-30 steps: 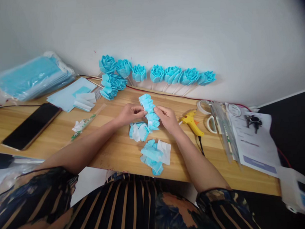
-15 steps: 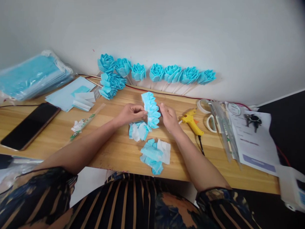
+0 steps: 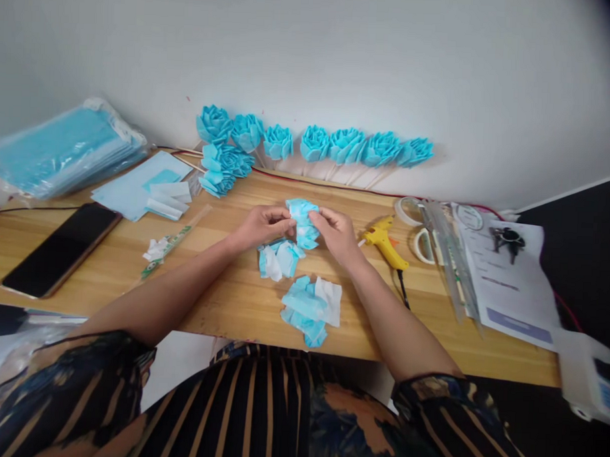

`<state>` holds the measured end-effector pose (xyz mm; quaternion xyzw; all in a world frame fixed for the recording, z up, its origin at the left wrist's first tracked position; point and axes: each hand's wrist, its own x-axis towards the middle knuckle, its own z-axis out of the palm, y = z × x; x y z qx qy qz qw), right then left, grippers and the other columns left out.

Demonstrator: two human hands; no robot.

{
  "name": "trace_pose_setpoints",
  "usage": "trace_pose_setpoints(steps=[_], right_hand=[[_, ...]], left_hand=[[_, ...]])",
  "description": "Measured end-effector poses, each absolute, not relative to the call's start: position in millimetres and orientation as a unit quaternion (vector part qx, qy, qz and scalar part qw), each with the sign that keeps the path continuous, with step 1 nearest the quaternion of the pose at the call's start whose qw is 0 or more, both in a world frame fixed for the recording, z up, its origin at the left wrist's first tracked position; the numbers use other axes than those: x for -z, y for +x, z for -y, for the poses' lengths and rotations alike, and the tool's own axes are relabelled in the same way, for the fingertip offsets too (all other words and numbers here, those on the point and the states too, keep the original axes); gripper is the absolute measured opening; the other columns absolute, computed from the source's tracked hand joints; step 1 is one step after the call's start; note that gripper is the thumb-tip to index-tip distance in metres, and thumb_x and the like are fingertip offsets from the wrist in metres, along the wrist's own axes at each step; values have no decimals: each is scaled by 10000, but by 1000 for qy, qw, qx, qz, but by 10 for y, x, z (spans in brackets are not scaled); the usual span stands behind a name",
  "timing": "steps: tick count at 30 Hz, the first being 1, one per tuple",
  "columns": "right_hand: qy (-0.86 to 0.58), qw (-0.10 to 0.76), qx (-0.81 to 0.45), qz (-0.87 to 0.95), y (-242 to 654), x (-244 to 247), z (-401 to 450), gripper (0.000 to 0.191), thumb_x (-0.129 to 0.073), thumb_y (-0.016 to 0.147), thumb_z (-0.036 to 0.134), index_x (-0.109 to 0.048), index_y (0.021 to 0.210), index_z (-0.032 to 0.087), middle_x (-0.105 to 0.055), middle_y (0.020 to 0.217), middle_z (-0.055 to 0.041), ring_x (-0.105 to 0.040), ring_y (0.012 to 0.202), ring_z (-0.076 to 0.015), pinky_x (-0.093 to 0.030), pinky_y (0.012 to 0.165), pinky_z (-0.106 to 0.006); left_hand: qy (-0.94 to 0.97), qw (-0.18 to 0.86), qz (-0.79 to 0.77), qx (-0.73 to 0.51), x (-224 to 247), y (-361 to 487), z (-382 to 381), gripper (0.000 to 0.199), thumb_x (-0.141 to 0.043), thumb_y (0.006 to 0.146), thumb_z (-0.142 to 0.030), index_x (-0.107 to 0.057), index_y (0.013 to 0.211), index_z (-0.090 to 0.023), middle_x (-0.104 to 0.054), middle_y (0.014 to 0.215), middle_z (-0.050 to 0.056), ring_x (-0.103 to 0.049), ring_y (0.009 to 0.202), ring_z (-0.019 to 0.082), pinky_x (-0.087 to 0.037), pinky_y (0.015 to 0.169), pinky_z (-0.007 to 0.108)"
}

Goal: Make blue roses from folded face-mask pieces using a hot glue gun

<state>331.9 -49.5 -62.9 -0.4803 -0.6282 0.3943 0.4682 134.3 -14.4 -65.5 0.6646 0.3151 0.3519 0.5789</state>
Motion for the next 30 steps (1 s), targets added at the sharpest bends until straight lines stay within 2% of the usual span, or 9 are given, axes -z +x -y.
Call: trace_pose_setpoints(steps=[4, 6, 9, 15, 18, 22, 27, 30], right_hand=[[-472, 468, -403, 629, 3327, 642, 489, 569, -404, 915, 690, -557, 668, 201, -551, 701, -17, -509, 693, -154, -441, 711, -294], [-477, 452, -408, 633, 3331, 656, 483, 569, -420, 897, 709, -546, 668, 203, -541, 698, -13, -497, 688, -151, -435, 698, -288], [-488, 427, -408, 642, 3330, 665, 476, 492, -544, 860, 648, -538, 662, 197, -494, 665, 15, -443, 650, -126, -394, 642, -261], [-479, 435, -431, 629, 3316, 665, 472, 307, -638, 823, 475, -675, 864, 173, -590, 739, 9, -492, 677, -126, -422, 664, -259], [-490, 438, -412, 632, 3316, 676, 465, 284, -625, 826, 451, -669, 835, 170, -569, 707, 12, -474, 651, -121, -410, 633, -255], [-499, 432, -387, 644, 3315, 686, 458, 292, -596, 841, 453, -633, 781, 170, -537, 688, 14, -450, 631, -117, -391, 611, -257], [-504, 416, -370, 660, 3306, 668, 470, 323, -612, 842, 486, -597, 746, 178, -502, 664, 24, -426, 625, -113, -374, 608, -255], [-499, 428, -383, 649, 3316, 666, 477, 416, -564, 877, 549, -549, 672, 188, -485, 648, 19, -428, 623, -118, -381, 613, -264]], left_hand=[[650, 565, -334, -383, 669, 1327, 112, 404, -717, 794, -523, -666, 701, -133, -706, 695, 50, -580, 584, 95, -461, 589, 217], [648, 553, -333, -405, 680, 1313, 89, 386, -705, 813, -505, -666, 697, -139, -705, 698, 43, -573, 585, 92, -458, 589, 216], [651, 543, -329, -416, 690, 1305, 76, 373, -697, 824, -494, -667, 694, -145, -704, 702, 39, -574, 594, 94, -460, 595, 218], [673, 551, -310, -384, 666, 1330, 118, 434, -655, 840, -551, -669, 702, -140, -691, 683, 42, -577, 594, 97, -465, 600, 223], [664, 570, -306, -374, 673, 1350, 131, 460, -674, 810, -584, -663, 723, -133, -687, 677, 46, -586, 598, 103, -460, 586, 222], [648, 591, -310, -366, 725, 1371, 132, 433, -772, 720, -539, -652, 731, -124, -691, 696, 47, -595, 615, 108, -451, 573, 217], [649, 584, -330, -359, 773, 1377, 117, 379, -729, 769, -476, -656, 696, -112, -663, 646, 30, -557, 576, 83, -416, 555, 198], [640, 587, -331, -369, 766, 1386, 116, 353, -743, 756, -453, -636, 673, -126, -654, 626, 27, -532, 538, 72, -398, 526, 195]])
